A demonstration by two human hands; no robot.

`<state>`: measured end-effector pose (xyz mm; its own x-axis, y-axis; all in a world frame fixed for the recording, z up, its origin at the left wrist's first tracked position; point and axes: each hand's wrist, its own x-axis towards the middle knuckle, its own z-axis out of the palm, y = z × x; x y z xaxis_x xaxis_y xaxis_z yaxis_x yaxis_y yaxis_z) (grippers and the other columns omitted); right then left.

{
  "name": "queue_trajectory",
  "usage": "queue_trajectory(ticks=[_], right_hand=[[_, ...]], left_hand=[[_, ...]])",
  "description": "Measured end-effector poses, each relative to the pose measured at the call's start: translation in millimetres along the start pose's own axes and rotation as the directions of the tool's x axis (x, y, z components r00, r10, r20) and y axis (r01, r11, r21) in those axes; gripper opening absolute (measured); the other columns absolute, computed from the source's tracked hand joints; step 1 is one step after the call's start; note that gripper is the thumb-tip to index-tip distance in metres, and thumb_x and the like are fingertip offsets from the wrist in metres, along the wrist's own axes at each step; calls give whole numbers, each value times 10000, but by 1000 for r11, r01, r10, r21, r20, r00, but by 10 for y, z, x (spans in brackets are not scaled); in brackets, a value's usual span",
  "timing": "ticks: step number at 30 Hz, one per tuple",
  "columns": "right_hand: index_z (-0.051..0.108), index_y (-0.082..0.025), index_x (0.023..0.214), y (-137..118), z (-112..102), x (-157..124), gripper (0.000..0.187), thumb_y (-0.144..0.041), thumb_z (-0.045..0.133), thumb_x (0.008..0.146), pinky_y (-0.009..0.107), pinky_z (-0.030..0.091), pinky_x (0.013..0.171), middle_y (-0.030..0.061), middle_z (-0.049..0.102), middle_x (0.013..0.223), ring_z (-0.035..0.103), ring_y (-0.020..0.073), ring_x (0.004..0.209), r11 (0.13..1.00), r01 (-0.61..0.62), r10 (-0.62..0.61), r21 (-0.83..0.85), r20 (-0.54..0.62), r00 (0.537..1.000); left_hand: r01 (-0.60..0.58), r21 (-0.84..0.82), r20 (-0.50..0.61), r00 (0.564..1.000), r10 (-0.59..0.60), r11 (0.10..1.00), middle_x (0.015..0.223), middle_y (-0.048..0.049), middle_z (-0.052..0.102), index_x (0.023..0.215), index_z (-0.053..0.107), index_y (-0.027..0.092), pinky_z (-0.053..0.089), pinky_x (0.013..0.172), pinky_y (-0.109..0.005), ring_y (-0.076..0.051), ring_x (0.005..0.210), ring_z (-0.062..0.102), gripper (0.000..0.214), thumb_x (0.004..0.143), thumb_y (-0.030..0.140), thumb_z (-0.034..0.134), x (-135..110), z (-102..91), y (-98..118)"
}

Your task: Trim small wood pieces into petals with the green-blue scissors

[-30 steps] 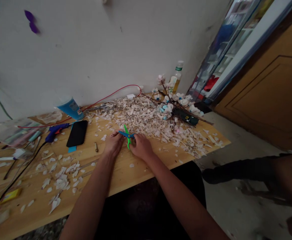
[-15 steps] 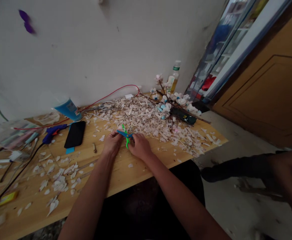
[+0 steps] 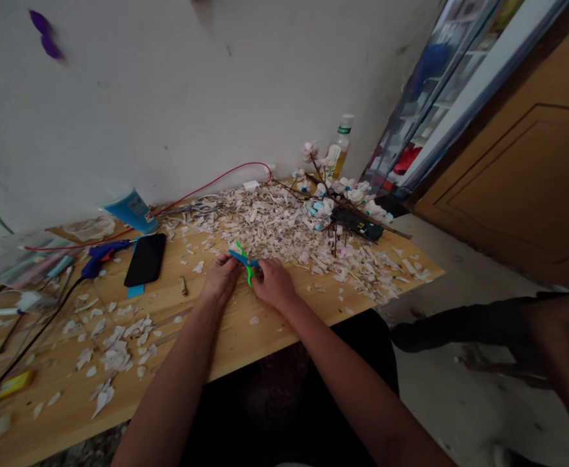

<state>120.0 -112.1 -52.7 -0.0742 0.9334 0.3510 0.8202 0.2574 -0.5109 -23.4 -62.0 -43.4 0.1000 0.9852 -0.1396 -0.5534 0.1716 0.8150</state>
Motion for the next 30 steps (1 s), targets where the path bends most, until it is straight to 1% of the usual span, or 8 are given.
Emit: queue_trajectory(ticks=[6, 9, 12, 14, 18, 23, 27, 30], right_hand=[[549, -213, 833, -9, -4, -11, 44, -245, 579, 845, 331, 402, 767, 75, 631, 873, 531, 235, 896, 1000, 12, -12, -15, 25, 1000], [544, -213, 820, 12, 14, -6, 27, -206, 562, 839, 329, 404, 774, 73, 632, 866, 534, 229, 885, 1000, -11, 11, 0, 16, 1000], [530, -214, 795, 46, 38, 5, 53, -180, 542, 833, 319, 400, 750, 64, 622, 830, 534, 219, 848, 997, -73, 73, 27, -13, 997], [523, -215, 791, 59, 45, 8, 57, -177, 535, 832, 317, 396, 741, 61, 615, 816, 530, 215, 832, 995, -93, 94, 40, -31, 995], [523, -217, 823, 30, 29, -1, 26, -216, 546, 835, 326, 398, 763, 67, 613, 855, 523, 222, 868, 998, -64, 64, 13, -20, 998], [545, -202, 920, -37, -12, -16, 113, -251, 574, 821, 346, 406, 824, 93, 621, 957, 512, 244, 971, 998, 14, -12, -55, 38, 999], [542, -207, 893, -40, -25, -12, 80, -258, 571, 838, 338, 408, 809, 80, 619, 920, 516, 236, 949, 999, -4, 5, -38, 43, 999], [535, -212, 859, -34, -28, -7, 65, -255, 582, 842, 330, 406, 800, 72, 620, 899, 518, 231, 935, 1000, -18, 19, -22, 43, 999]], left_hand=[[33, 35, 9, 999, -34, 999, 677, 17, 657, 718, 658, 154, 483, 653, -235, -96, 611, 592, 275, 543, 215, 861, -9, -4, -8], [40, -3, 30, 999, -40, 999, 703, 10, 659, 743, 664, 153, 489, 674, -236, -97, 637, 601, 271, 568, 218, 860, -14, -7, 26], [19, -85, 14, 1000, -18, 996, 702, 18, 639, 752, 657, 160, 485, 668, -219, -85, 641, 590, 282, 575, 218, 867, -18, -11, 78], [-1, -118, -4, 1000, 1, 993, 673, 27, 617, 737, 645, 164, 479, 652, -213, -82, 627, 575, 281, 581, 226, 870, -13, -16, 101], [-61, -133, -33, 998, 57, 989, 650, 29, 609, 720, 647, 163, 452, 617, -197, -77, 613, 559, 263, 609, 260, 864, 20, -28, 95], [-132, -65, -26, 991, 130, 989, 703, 26, 660, 744, 683, 171, 471, 671, -211, -84, 643, 585, 282, 562, 242, 886, 64, -55, 33], [-153, 16, 24, 988, 152, 988, 735, 26, 685, 785, 698, 178, 480, 724, -225, -90, 672, 605, 275, 580, 218, 876, 63, -71, -9], [-140, 36, 39, 990, 139, 990, 742, 23, 692, 787, 704, 174, 485, 737, -232, -92, 676, 610, 260, 593, 217, 871, 42, -57, -7]])
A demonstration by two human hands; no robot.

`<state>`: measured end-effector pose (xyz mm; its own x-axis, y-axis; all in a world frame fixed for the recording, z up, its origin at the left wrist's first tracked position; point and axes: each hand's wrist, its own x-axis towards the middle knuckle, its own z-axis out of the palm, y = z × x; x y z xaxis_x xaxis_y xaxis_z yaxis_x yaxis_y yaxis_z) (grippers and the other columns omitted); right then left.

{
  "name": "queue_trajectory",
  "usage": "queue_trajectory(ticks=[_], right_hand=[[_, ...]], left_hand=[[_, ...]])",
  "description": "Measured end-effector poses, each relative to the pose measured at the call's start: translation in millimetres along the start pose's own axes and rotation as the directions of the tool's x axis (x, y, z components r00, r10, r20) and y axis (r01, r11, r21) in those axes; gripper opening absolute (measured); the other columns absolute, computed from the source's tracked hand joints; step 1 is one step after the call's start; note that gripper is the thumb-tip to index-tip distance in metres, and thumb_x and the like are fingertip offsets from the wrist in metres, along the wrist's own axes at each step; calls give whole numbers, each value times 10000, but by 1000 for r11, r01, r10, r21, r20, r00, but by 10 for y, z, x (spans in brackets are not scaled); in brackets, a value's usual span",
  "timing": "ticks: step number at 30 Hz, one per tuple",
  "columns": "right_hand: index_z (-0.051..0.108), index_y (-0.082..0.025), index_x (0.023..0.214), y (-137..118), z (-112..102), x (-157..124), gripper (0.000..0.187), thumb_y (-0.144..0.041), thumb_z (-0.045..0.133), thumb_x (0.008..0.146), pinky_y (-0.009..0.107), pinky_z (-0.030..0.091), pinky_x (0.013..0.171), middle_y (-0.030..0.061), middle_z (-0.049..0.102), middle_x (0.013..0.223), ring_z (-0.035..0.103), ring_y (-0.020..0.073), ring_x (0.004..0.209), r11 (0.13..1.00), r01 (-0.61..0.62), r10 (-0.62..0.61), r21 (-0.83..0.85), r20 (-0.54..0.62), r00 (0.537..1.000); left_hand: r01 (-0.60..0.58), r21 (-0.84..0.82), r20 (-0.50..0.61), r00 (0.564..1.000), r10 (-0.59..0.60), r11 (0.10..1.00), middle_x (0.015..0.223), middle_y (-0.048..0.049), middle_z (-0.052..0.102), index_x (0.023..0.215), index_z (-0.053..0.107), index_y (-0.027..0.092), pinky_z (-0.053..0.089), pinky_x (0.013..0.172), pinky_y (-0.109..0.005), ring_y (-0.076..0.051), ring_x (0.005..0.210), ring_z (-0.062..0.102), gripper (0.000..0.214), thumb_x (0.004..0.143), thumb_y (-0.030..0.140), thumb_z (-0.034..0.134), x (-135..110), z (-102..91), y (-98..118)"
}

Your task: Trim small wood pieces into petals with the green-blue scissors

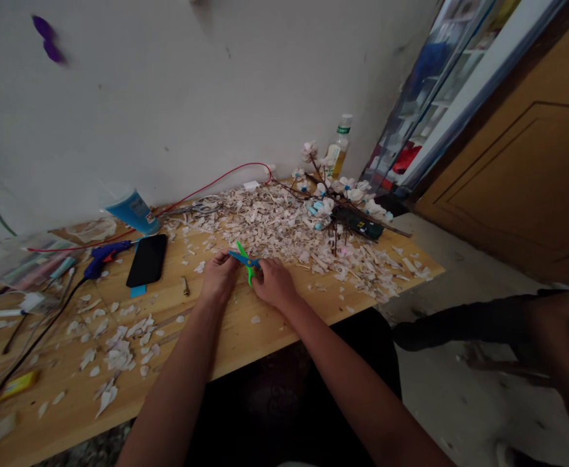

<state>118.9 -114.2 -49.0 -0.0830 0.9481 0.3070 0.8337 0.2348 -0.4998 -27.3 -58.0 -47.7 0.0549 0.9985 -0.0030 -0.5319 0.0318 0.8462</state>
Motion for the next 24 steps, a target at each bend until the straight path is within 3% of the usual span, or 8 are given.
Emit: queue_trajectory(ticks=[6, 12, 18, 24], right_hand=[[543, -205, 877, -22, -19, -4, 61, -224, 583, 836, 336, 407, 814, 77, 632, 923, 512, 232, 942, 1000, 2, -2, -26, 5, 1000], [552, -206, 893, -12, -4, -3, 74, -241, 586, 837, 337, 409, 820, 80, 627, 926, 517, 236, 954, 1000, 6, -6, -23, 3, 1000], [545, -208, 873, 9, 21, 4, 63, -231, 586, 830, 335, 410, 802, 79, 633, 923, 524, 236, 937, 1000, -11, 11, -7, -15, 1000], [552, -211, 866, 29, 46, 5, 36, -239, 569, 851, 337, 412, 796, 78, 645, 922, 533, 233, 917, 1000, -18, 18, -2, -32, 999]], left_hand=[[77, -147, -50, 995, -85, 986, 725, 25, 673, 748, 672, 172, 489, 719, -245, -100, 681, 602, 250, 601, 194, 873, -26, 47, 88], [96, -166, -85, 990, -112, 981, 737, 15, 669, 727, 663, 167, 485, 714, -221, -94, 701, 605, 255, 586, 232, 866, -40, 67, 95], [179, -126, -24, 983, -184, 976, 669, 26, 636, 721, 651, 155, 467, 649, -197, -69, 614, 574, 305, 582, 301, 880, -84, 105, 30], [173, -106, 3, 985, -174, 979, 670, 31, 622, 719, 629, 159, 469, 661, -197, -68, 621, 573, 309, 590, 286, 880, -71, 86, 30]])
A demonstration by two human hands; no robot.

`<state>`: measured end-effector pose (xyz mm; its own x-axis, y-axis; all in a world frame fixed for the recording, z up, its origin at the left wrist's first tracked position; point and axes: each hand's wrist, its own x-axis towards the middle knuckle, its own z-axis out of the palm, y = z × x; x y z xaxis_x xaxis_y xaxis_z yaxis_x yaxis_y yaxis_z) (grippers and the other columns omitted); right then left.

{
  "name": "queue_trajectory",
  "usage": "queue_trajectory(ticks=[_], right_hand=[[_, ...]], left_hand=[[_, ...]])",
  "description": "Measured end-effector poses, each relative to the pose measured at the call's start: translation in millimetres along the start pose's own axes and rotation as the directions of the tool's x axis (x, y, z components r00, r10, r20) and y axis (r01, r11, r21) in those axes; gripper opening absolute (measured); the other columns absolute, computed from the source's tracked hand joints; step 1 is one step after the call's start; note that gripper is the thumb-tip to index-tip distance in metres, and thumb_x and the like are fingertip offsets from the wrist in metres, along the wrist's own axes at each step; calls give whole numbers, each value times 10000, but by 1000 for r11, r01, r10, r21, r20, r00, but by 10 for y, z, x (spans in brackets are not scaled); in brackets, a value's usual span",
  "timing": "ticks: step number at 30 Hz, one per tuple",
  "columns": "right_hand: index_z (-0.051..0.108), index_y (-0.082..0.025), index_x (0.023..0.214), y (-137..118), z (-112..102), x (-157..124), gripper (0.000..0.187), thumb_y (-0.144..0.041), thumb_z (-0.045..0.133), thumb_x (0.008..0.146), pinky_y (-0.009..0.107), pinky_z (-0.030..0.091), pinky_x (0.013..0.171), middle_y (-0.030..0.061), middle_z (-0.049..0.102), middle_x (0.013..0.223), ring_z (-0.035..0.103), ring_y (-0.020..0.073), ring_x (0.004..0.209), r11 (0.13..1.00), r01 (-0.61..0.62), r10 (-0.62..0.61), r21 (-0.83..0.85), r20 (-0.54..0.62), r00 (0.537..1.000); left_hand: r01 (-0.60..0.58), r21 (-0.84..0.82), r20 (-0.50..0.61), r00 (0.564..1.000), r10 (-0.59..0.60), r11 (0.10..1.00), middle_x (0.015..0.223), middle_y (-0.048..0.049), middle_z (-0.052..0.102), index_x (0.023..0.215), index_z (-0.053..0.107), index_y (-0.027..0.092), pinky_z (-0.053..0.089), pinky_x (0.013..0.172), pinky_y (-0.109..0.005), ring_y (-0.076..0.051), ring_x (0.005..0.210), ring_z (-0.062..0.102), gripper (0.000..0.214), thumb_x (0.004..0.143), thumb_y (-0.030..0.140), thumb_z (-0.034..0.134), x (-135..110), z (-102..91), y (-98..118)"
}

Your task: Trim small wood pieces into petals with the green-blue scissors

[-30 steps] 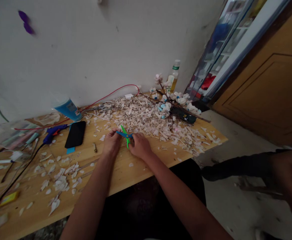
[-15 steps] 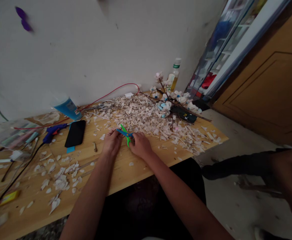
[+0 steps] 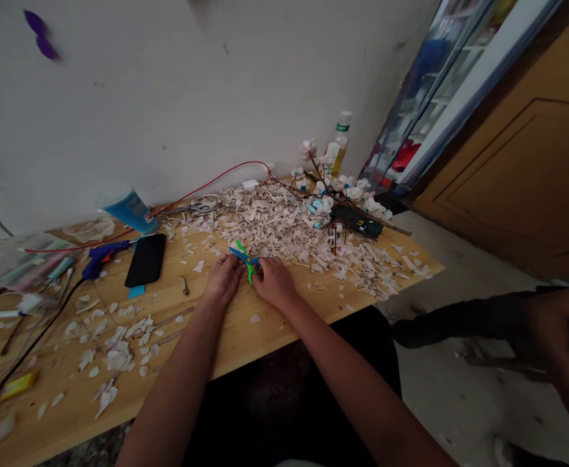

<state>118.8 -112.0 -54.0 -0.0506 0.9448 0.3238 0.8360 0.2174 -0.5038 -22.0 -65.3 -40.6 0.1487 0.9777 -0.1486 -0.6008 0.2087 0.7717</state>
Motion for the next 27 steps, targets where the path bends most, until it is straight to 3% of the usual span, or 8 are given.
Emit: queue_trajectory(ticks=[7, 17, 23, 27], right_hand=[[559, -218, 844, 19, 13, 1, 33, -244, 545, 861, 344, 408, 782, 77, 639, 891, 535, 234, 903, 1000, -12, 12, 18, -3, 1000], [539, -217, 856, 0, -18, 4, 36, -239, 561, 838, 347, 402, 788, 78, 626, 906, 518, 237, 914, 1000, -1, 1, -16, 14, 1000], [528, -208, 913, 5, -5, -6, 118, -254, 585, 822, 371, 410, 839, 91, 610, 962, 499, 252, 967, 999, 12, -12, -41, 14, 1000], [524, -216, 914, 14, 4, -9, 112, -258, 578, 825, 371, 413, 840, 86, 610, 961, 498, 250, 958, 999, 26, -25, -41, 15, 1000]], left_hand=[[30, 23, 37, 999, -31, 999, 710, -1, 647, 781, 644, 167, 483, 669, -234, -103, 652, 602, 322, 643, 373, 850, -12, -22, 72], [-60, 65, -13, 998, 61, 996, 759, -3, 690, 758, 702, 170, 510, 740, -236, -107, 705, 626, 284, 561, 263, 883, 25, -18, 50], [-86, 217, -35, 995, 96, 972, 791, -22, 725, 888, 727, 181, 539, 756, -297, -140, 691, 673, 325, 602, 273, 852, 75, -92, 79], [-104, 259, -61, 990, 124, 960, 735, -13, 710, 777, 722, 177, 548, 727, -299, -140, 648, 664, 235, 601, 271, 846, 87, -125, 84]])
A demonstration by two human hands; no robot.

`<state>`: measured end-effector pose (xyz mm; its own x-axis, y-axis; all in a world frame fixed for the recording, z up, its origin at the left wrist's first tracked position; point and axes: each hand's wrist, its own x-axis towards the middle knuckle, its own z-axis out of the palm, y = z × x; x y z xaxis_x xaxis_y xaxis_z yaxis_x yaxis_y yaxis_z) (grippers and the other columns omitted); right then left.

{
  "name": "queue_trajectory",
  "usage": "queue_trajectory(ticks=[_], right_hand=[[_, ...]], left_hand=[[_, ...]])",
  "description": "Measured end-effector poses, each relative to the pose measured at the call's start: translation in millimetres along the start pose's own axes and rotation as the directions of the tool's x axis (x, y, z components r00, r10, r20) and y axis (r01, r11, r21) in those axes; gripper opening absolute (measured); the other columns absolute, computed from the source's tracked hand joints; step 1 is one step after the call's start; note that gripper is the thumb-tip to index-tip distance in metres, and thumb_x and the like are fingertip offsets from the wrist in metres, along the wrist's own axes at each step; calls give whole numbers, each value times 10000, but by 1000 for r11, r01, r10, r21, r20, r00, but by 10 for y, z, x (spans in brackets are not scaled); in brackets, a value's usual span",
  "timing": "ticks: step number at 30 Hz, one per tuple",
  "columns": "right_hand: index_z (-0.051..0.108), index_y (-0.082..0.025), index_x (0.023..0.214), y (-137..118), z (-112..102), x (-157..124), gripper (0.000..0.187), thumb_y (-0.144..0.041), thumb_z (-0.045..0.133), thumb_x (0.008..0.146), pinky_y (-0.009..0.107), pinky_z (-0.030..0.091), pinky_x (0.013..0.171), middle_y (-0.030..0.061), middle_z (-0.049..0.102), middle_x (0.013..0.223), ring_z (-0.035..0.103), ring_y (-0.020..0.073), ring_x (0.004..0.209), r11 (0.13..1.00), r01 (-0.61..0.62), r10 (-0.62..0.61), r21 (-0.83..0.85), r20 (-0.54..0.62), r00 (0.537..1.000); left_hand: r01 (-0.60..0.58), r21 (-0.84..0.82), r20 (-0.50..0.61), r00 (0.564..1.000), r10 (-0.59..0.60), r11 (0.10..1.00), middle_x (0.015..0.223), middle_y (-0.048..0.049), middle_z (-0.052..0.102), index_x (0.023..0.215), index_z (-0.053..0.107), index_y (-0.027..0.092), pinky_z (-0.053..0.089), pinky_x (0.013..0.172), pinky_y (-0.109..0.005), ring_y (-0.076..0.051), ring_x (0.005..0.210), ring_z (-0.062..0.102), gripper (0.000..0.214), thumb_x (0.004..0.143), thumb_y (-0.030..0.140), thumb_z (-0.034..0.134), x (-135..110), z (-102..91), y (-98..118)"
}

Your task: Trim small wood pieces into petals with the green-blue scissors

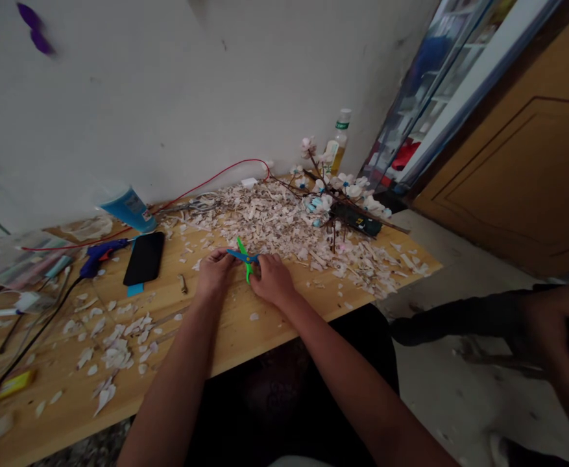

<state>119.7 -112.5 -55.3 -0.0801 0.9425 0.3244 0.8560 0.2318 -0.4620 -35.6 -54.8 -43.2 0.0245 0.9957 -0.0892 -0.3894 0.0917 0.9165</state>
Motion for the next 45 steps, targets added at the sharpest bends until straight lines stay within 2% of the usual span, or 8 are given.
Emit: queue_trajectory(ticks=[6, 12, 17, 24, 31, 39, 45], right_hand=[[526, -214, 923, -5, 4, 0, 120, -265, 579, 828, 380, 418, 857, 93, 614, 976, 494, 259, 982, 1000, 8, -8, -13, -7, 1000], [514, -222, 898, -22, -9, -3, 109, -267, 584, 827, 375, 420, 845, 80, 610, 952, 499, 260, 967, 1000, 0, 0, -16, -12, 1000], [504, -221, 867, -36, -20, -7, 85, -257, 572, 831, 369, 414, 840, 82, 610, 927, 496, 258, 955, 1000, 2, -3, -28, -16, 1000], [515, -216, 872, -45, -35, -30, 102, -288, 574, 832, 372, 410, 831, 88, 615, 924, 497, 264, 971, 998, 8, -9, -61, -14, 1000], [520, -222, 848, -50, -47, -41, 85, -283, 578, 833, 362, 409, 799, 76, 616, 892, 506, 253, 945, 997, -1, -1, -75, -22, 1000], [546, -210, 849, -53, -47, -53, 73, -280, 567, 859, 358, 406, 764, 86, 635, 877, 522, 262, 935, 991, -1, -2, -133, -22, 1000], [578, -207, 860, -23, -22, -50, 62, -212, 519, 875, 355, 402, 764, 91, 661, 892, 549, 257, 930, 990, -22, 15, -137, -54, 998]], left_hand=[[8, 70, 11, 1000, -9, 998, 753, -15, 731, 776, 762, 193, 536, 713, -277, -144, 669, 650, 200, 598, 248, 835, -8, -13, 51], [-101, 296, 77, 994, 81, 950, 692, -22, 712, 734, 765, 185, 487, 668, -246, -145, 634, 616, 74, 663, 173, 748, -44, -15, 140], [-128, 362, 91, 991, 102, 923, 670, -20, 700, 723, 758, 178, 467, 657, -244, -149, 633, 610, 67, 682, 179, 704, -57, -6, 156], [-111, 463, 113, 991, 66, 879, 685, -9, 712, 728, 745, 175, 467, 679, -255, -150, 646, 619, 103, 678, 214, 664, -40, -46, 156], [-78, 439, 108, 994, 33, 895, 695, -13, 719, 720, 748, 183, 468, 681, -258, -144, 632, 615, 97, 665, 246, 698, -13, -79, 129], [-5, 336, 103, 994, -31, 942, 692, -23, 713, 749, 755, 168, 471, 665, -257, -139, 620, 613, 143, 652, 273, 759, 3, -77, 85], [16, 243, 123, 991, -47, 970, 659, -13, 690, 735, 715, 171, 496, 665, -265, -130, 597, 611, 190, 654, 320, 799, 17, -48, 15]])
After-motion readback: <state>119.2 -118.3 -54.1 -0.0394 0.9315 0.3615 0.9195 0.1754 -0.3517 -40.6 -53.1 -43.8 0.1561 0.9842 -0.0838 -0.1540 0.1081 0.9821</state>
